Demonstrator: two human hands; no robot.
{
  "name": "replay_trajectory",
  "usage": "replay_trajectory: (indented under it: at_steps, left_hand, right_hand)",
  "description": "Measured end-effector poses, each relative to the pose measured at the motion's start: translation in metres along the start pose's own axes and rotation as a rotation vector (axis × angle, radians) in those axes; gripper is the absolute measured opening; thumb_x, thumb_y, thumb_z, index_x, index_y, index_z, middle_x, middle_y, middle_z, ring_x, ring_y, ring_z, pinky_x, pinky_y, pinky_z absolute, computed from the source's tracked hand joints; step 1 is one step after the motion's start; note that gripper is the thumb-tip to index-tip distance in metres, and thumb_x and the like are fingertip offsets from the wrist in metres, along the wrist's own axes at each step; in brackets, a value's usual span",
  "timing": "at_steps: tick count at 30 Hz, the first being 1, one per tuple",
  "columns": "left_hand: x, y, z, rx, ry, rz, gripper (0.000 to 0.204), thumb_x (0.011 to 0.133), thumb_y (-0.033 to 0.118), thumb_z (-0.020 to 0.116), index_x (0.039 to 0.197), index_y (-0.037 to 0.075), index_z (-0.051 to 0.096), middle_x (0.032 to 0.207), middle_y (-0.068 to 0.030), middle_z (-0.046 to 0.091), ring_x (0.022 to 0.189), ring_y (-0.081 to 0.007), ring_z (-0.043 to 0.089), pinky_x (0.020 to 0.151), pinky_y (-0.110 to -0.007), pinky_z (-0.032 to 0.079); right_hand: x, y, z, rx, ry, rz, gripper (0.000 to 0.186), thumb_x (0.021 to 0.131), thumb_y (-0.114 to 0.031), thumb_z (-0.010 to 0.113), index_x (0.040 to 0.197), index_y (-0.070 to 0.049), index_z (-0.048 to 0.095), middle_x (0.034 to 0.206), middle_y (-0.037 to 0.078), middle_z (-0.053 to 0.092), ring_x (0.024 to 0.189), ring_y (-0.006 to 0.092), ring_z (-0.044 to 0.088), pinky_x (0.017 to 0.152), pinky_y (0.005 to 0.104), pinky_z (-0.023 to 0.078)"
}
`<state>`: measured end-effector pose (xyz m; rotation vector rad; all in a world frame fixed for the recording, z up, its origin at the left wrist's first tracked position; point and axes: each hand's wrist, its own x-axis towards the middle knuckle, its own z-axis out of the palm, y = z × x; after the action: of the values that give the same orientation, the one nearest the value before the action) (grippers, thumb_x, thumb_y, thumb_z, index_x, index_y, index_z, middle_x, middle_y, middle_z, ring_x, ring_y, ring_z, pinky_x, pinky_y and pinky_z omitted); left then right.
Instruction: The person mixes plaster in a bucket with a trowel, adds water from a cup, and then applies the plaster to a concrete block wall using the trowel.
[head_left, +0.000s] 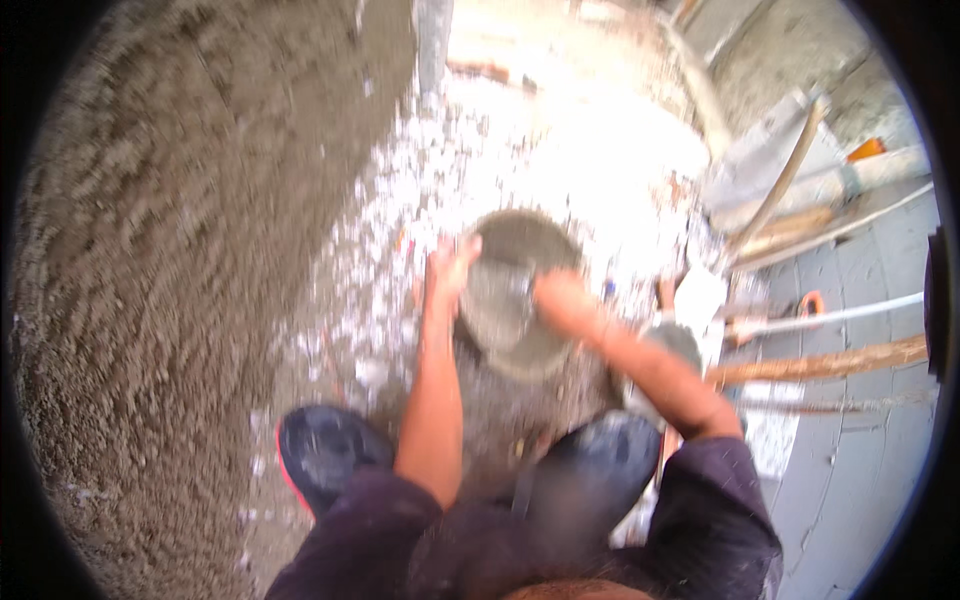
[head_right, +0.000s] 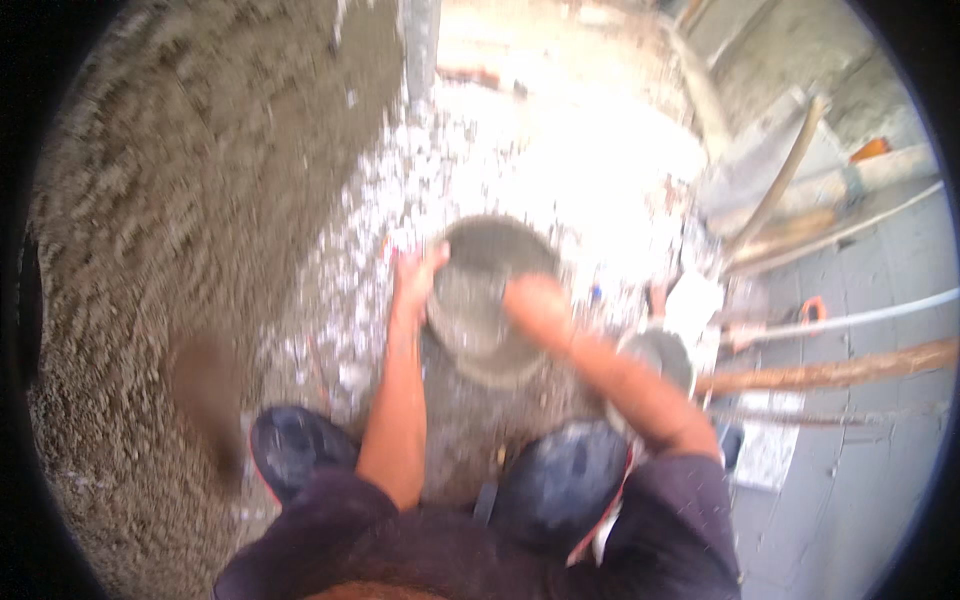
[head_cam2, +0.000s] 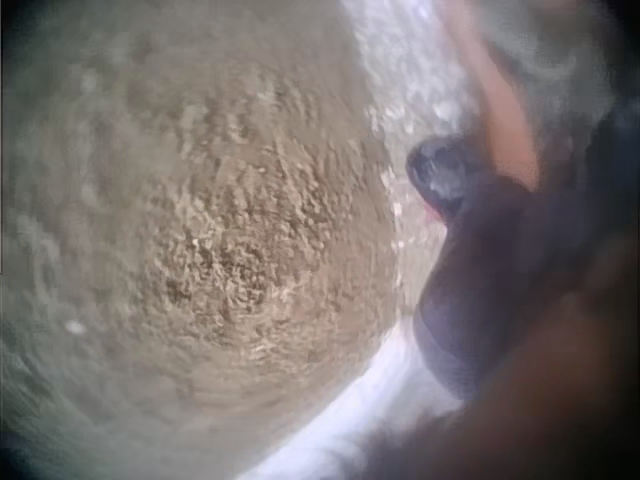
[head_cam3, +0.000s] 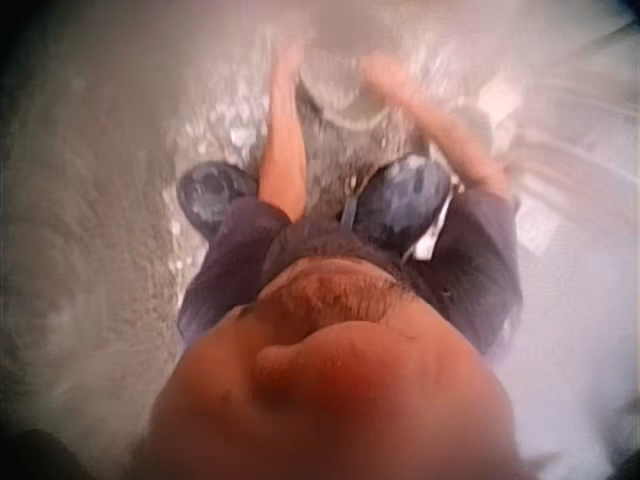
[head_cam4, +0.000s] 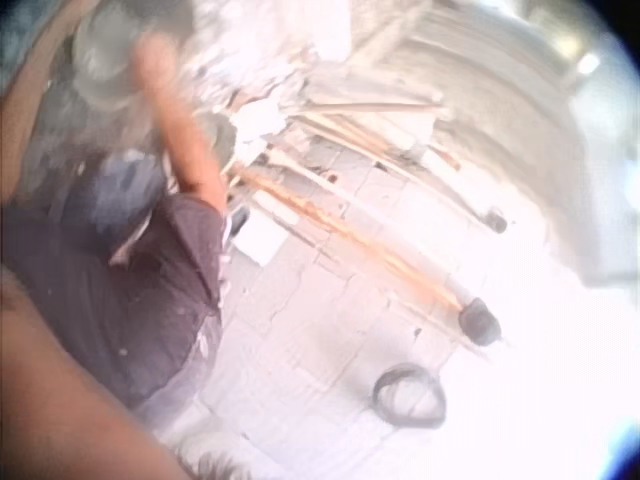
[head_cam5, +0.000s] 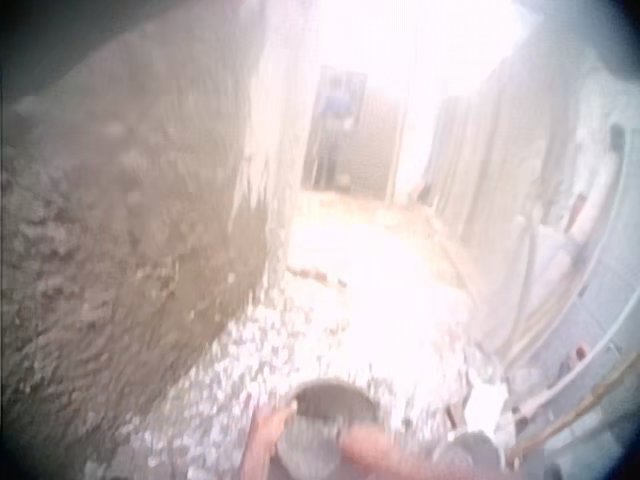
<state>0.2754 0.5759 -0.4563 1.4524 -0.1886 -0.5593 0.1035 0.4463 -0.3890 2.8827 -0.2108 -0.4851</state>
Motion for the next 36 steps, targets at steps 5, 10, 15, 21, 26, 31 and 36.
replay_trajectory:
  at_steps: [5,10,15,21,26,31,36]
  left_hand:
    - [-0.001,0.028,-0.030,-0.285,-0.162,-0.030,0.037,0.087,0.018,0.070,0.119,0.000,0.067,0.098,-0.0090,0.072,0.082,-0.0146,0.065,0.074,-0.031,0.052]
    - [-0.014,0.023,0.009,-0.139,-0.212,0.063,0.028,0.088,0.011,0.068,0.114,0.000,0.070,0.091,-0.0045,0.071,0.076,-0.0116,0.064,0.069,-0.029,0.052]
    - [-0.026,0.029,0.015,-0.097,-0.252,0.129,0.028,0.088,0.009,0.066,0.114,-0.001,0.069,0.093,-0.0048,0.071,0.077,-0.0121,0.065,0.069,-0.029,0.053]
    - [-0.037,0.044,0.022,0.095,-0.243,0.198,0.028,0.088,0.009,0.066,0.114,-0.001,0.070,0.093,-0.0042,0.072,0.079,-0.0104,0.065,0.073,-0.026,0.052]
    - [-0.027,0.039,0.013,-0.113,-0.255,0.114,0.026,0.088,0.009,0.067,0.111,-0.001,0.070,0.092,-0.0050,0.072,0.079,-0.0119,0.066,0.072,-0.028,0.054]
    - [-0.012,0.023,0.004,-0.160,-0.199,0.057,0.024,0.088,0.007,0.065,0.110,-0.002,0.068,0.093,-0.0070,0.072,0.080,-0.0150,0.068,0.071,-0.031,0.055]
    - [-0.010,0.025,0.005,-0.358,-0.233,0.028,0.030,0.087,0.005,0.064,0.114,-0.005,0.066,0.096,-0.0082,0.072,0.079,-0.0137,0.067,0.072,-0.030,0.054]
  right_hand:
    - [-0.040,-0.021,-0.056,0.198,0.032,-0.240,0.017,0.082,-0.010,0.057,0.084,-0.001,0.071,0.081,0.019,0.071,0.076,0.0340,0.072,0.067,0.0444,0.058]
    - [-0.011,0.029,-0.020,0.099,0.047,0.104,0.020,0.083,-0.015,0.056,0.083,-0.004,0.072,0.080,0.018,0.071,0.075,0.0346,0.072,0.066,0.0446,0.058]
    - [-0.017,0.049,0.060,0.239,-0.122,-0.252,0.016,0.080,-0.015,0.061,0.083,-0.004,0.073,0.088,0.016,0.071,0.084,0.0335,0.072,0.073,0.0456,0.057]
    - [-0.033,0.012,0.063,0.921,-0.247,-0.257,0.029,0.091,-0.029,0.062,0.084,-0.001,0.068,0.070,0.007,0.063,0.055,0.0191,0.062,0.051,0.0357,0.050]
    - [-0.052,-0.015,0.020,1.601,-0.431,0.146,0.029,0.098,-0.033,0.057,0.101,-0.006,0.066,0.068,0.002,0.058,0.048,0.0103,0.052,0.042,0.0280,0.043]
    - [-0.043,0.000,0.008,0.944,0.003,0.285,0.025,0.095,-0.024,0.055,0.103,-0.004,0.067,0.075,0.012,0.068,0.058,0.0255,0.065,0.051,0.0409,0.052]
    - [-0.031,0.004,0.007,0.329,0.051,0.113,0.021,0.085,-0.014,0.056,0.090,-0.002,0.071,0.085,0.020,0.071,0.081,0.0390,0.070,0.072,0.0497,0.056]
